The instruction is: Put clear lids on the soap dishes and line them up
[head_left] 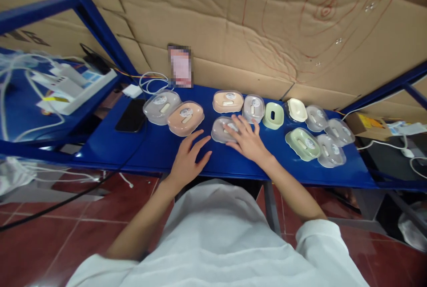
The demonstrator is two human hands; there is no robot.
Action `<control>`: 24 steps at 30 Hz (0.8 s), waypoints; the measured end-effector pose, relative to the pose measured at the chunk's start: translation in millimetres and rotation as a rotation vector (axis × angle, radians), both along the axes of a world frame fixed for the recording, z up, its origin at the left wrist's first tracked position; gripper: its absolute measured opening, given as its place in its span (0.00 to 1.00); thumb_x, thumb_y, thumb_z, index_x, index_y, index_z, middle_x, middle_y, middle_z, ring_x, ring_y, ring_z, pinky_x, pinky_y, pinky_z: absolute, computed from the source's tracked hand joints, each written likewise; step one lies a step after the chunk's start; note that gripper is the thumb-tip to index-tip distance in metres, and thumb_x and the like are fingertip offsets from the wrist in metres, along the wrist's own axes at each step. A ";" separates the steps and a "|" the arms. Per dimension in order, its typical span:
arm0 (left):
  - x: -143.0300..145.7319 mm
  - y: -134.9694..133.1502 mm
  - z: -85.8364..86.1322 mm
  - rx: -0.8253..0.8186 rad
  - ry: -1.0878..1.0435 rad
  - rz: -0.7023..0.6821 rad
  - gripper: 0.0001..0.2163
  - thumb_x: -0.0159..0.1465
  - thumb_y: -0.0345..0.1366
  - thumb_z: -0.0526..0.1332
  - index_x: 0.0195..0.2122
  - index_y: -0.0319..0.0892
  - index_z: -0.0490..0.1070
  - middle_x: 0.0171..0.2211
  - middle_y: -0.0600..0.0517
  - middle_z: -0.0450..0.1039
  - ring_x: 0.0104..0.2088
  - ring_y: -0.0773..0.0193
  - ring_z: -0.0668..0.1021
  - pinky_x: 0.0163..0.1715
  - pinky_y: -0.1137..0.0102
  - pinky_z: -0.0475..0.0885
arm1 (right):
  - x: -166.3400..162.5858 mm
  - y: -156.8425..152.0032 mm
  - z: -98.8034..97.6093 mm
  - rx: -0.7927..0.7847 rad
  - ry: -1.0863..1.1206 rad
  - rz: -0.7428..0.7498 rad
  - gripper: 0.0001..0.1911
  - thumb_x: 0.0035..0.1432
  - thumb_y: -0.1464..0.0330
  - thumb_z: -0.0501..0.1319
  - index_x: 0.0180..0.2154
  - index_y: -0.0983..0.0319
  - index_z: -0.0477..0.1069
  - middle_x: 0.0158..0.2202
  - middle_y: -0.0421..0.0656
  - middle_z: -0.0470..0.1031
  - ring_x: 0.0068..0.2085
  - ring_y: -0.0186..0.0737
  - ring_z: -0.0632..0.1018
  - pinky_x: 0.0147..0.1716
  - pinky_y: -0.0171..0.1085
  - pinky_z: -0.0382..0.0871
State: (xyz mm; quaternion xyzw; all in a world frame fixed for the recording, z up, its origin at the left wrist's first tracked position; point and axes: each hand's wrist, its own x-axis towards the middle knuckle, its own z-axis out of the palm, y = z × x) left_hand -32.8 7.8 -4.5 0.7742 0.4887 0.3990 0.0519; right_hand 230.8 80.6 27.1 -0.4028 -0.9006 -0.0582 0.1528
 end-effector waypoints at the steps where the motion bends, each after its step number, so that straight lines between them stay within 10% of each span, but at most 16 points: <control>1: -1.7 0.3 1.6 0.031 0.024 0.047 0.21 0.75 0.39 0.62 0.69 0.51 0.67 0.69 0.40 0.67 0.69 0.47 0.72 0.67 0.48 0.70 | 1.2 8.3 3.2 0.020 0.002 -0.039 0.32 0.74 0.61 0.63 0.74 0.54 0.61 0.79 0.55 0.55 0.77 0.62 0.59 0.73 0.71 0.46; 7: -14.0 12.4 7.9 -0.041 0.192 0.403 0.21 0.74 0.42 0.61 0.66 0.41 0.72 0.71 0.31 0.61 0.71 0.33 0.66 0.65 0.42 0.66 | 35.5 33.2 13.1 0.024 0.063 -0.273 0.36 0.76 0.52 0.57 0.76 0.61 0.58 0.78 0.58 0.54 0.77 0.61 0.59 0.74 0.62 0.49; 13: 0.9 24.7 14.5 -0.095 0.291 0.230 0.23 0.75 0.44 0.60 0.67 0.39 0.71 0.71 0.31 0.63 0.70 0.34 0.68 0.63 0.45 0.70 | 80.0 28.0 -4.3 -0.046 0.061 -0.680 0.36 0.78 0.52 0.50 0.72 0.71 0.61 0.71 0.66 0.67 0.71 0.67 0.66 0.69 0.65 0.56; 24: 47.0 74.4 14.9 -0.099 0.432 -0.026 0.25 0.75 0.46 0.62 0.71 0.50 0.69 0.78 0.35 0.53 0.72 0.29 0.66 0.64 0.36 0.66 | 47.4 -53.3 -10.6 -0.024 0.034 -0.378 0.23 0.79 0.59 0.53 0.65 0.63 0.72 0.57 0.56 0.81 0.56 0.56 0.78 0.59 0.55 0.63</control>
